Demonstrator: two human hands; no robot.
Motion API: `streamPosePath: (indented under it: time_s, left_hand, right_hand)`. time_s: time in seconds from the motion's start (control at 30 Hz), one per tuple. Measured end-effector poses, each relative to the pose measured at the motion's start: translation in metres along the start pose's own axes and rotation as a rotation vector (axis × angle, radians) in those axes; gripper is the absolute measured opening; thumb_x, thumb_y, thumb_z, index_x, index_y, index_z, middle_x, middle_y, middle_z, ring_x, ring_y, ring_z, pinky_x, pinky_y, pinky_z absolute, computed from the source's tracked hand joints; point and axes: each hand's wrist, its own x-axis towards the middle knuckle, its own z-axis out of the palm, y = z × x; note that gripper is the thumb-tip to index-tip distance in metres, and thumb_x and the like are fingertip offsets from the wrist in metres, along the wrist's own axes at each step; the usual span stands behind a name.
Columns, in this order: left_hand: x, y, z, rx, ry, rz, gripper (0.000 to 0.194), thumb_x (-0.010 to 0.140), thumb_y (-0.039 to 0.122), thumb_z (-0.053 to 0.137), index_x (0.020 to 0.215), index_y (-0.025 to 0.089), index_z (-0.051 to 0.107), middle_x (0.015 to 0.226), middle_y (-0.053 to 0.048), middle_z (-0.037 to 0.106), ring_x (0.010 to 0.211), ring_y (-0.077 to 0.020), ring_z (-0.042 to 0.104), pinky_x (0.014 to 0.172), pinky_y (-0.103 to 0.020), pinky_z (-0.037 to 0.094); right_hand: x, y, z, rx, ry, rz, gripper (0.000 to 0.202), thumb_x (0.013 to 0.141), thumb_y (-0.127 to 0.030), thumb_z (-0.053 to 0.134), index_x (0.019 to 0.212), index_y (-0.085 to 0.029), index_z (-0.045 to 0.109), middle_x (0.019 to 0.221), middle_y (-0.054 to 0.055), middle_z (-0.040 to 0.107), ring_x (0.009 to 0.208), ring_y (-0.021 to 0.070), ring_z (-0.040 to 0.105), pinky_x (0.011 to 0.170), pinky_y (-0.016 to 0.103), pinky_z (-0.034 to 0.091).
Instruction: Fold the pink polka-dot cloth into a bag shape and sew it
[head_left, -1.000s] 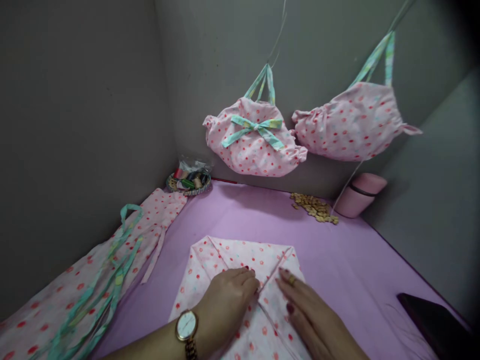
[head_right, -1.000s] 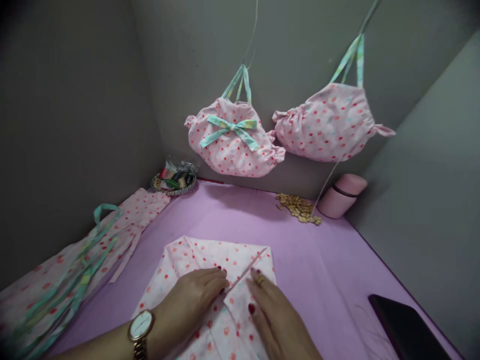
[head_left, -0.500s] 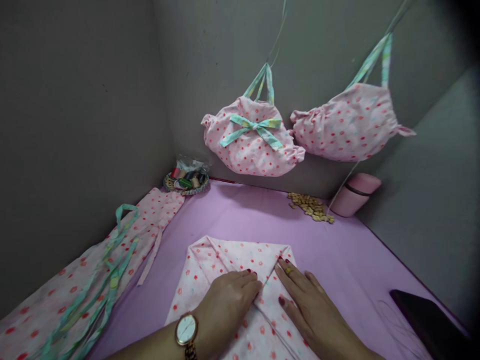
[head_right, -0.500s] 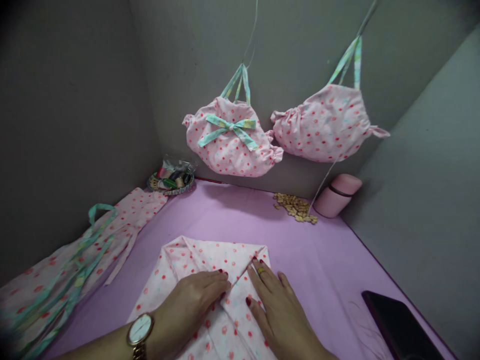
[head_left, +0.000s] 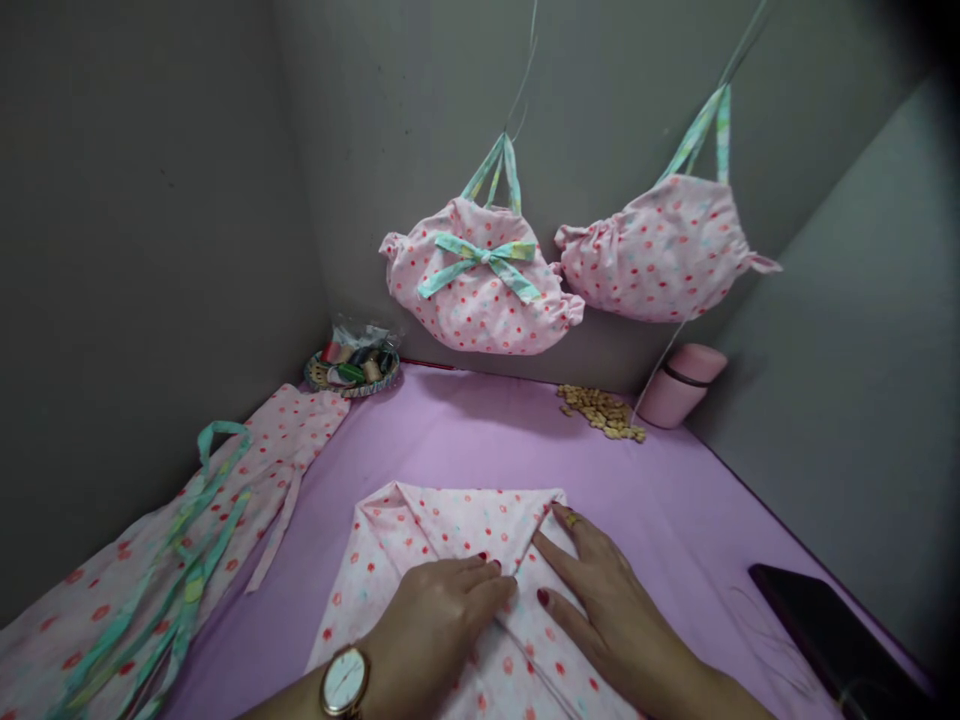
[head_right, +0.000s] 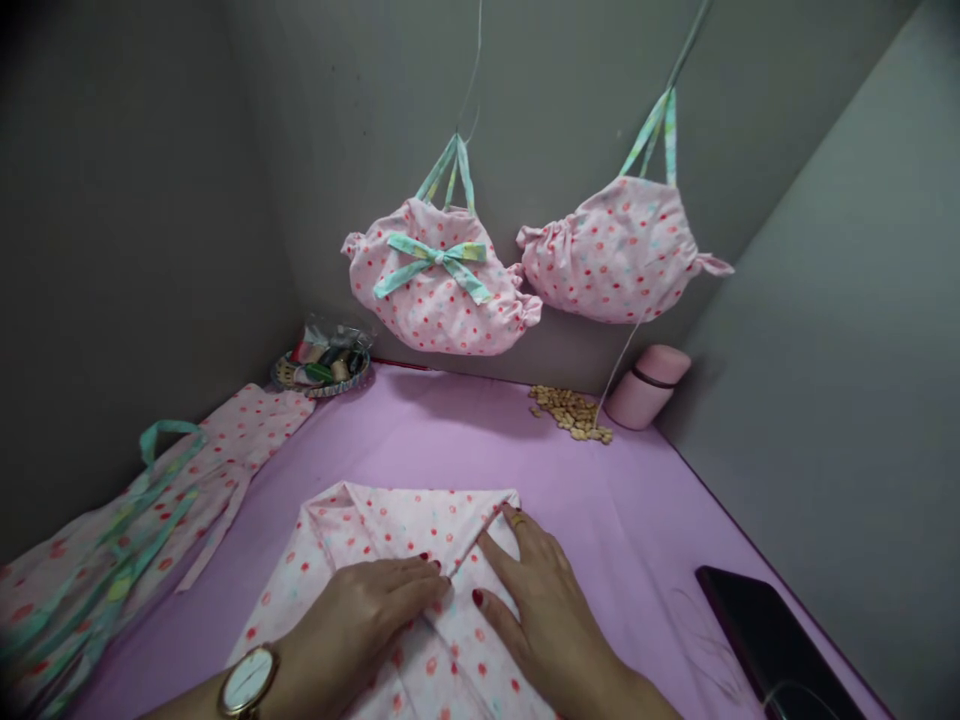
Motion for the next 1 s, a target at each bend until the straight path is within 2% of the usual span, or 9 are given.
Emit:
streamPosePath:
  time_s: [0.13,0.23,0.37,0.47,0.57,0.67,0.8,0.9,1.0]
  left_hand:
    - [0.0,0.002,0.004,0.131,-0.154,0.031,0.029,0.086,0.026,0.049,0.114,0.018,0.053,0.112,-0.01,0.063,0.104,-0.024,0.059,0.091,-0.038,0.048]
    - [-0.003,0.001,0.008,0.179,-0.191,0.03,0.04,0.083,0.033,0.052,0.12,0.017,0.049,0.125,-0.012,0.056,0.114,-0.027,0.052,0.097,-0.042,0.043]
    - [-0.005,-0.001,0.01,0.199,-0.22,0.041,0.041,0.084,0.034,0.05,0.121,0.017,0.049,0.128,-0.012,0.054,0.116,-0.0276,0.05,0.098,-0.043,0.042]
    - [-0.003,-0.002,0.011,0.215,-0.23,0.046,0.04,0.083,0.034,0.052,0.119,0.016,0.05,0.127,-0.012,0.055,0.115,-0.029,0.051,0.095,-0.044,0.045]
    - [-0.001,-0.003,0.012,0.232,-0.221,0.058,0.029,0.086,0.025,0.048,0.113,0.016,0.053,0.124,-0.01,0.057,0.112,-0.0268,0.054,0.093,-0.041,0.047]
    - [0.0,-0.003,0.01,0.217,-0.166,0.095,0.023,0.087,0.014,0.044,0.106,0.017,0.055,0.118,-0.008,0.061,0.106,-0.0231,0.057,0.092,-0.037,0.047]
    - [-0.001,0.0,0.002,0.14,-0.101,0.073,0.025,0.087,0.012,0.043,0.109,0.019,0.053,0.104,-0.007,0.066,0.099,-0.0206,0.06,0.09,-0.034,0.048]
    - [-0.001,0.001,-0.002,0.074,-0.097,-0.005,0.024,0.087,0.01,0.041,0.105,0.02,0.054,0.096,-0.005,0.067,0.091,-0.0181,0.062,0.085,-0.032,0.049]
    - [0.0,0.001,-0.004,0.003,-0.115,-0.121,0.018,0.084,0.011,0.044,0.096,0.02,0.054,0.087,-0.003,0.065,0.08,-0.0165,0.062,0.072,-0.028,0.05]
  right_hand:
    - [0.002,0.003,0.001,0.011,-0.003,-0.002,0.054,0.089,-0.048,0.04,0.139,-0.032,0.032,0.15,0.012,0.013,0.135,0.0325,0.018,0.102,0.055,0.028]
    - [0.008,0.005,-0.001,0.003,-0.03,0.017,0.054,0.088,-0.053,0.039,0.138,-0.032,0.034,0.15,0.013,0.013,0.136,0.033,0.013,0.101,0.057,0.025]
    - [0.021,0.016,-0.003,-0.024,-0.025,0.081,0.055,0.088,-0.055,0.037,0.135,-0.027,0.04,0.149,0.018,0.015,0.135,0.0353,0.015,0.099,0.059,0.026]
    - [0.029,0.03,-0.004,-0.039,-0.019,0.138,0.049,0.09,-0.051,0.035,0.132,-0.028,0.045,0.149,0.017,0.015,0.135,0.0358,0.014,0.098,0.06,0.024]
    - [0.031,0.041,-0.005,-0.007,-0.051,0.162,0.046,0.093,-0.05,0.029,0.132,-0.032,0.044,0.149,0.015,0.019,0.135,0.0326,0.015,0.099,0.059,0.024]
    - [0.03,0.044,-0.004,-0.004,-0.052,0.159,0.048,0.093,-0.049,0.025,0.135,-0.03,0.041,0.147,0.015,0.023,0.135,0.0303,0.019,0.1,0.057,0.025]
    - [0.029,0.046,0.002,-0.031,0.004,0.14,0.046,0.093,-0.045,0.029,0.134,-0.029,0.043,0.146,0.016,0.027,0.133,0.03,0.024,0.099,0.056,0.026]
    - [0.028,0.05,0.004,-0.006,0.087,0.104,0.043,0.092,-0.041,0.036,0.129,-0.025,0.05,0.143,0.016,0.032,0.13,0.0295,0.031,0.098,0.051,0.03]
    - [0.023,0.04,-0.005,0.072,0.271,0.074,0.036,0.088,-0.037,0.045,0.115,-0.018,0.06,0.129,0.017,0.045,0.12,0.0283,0.041,0.094,0.046,0.035]
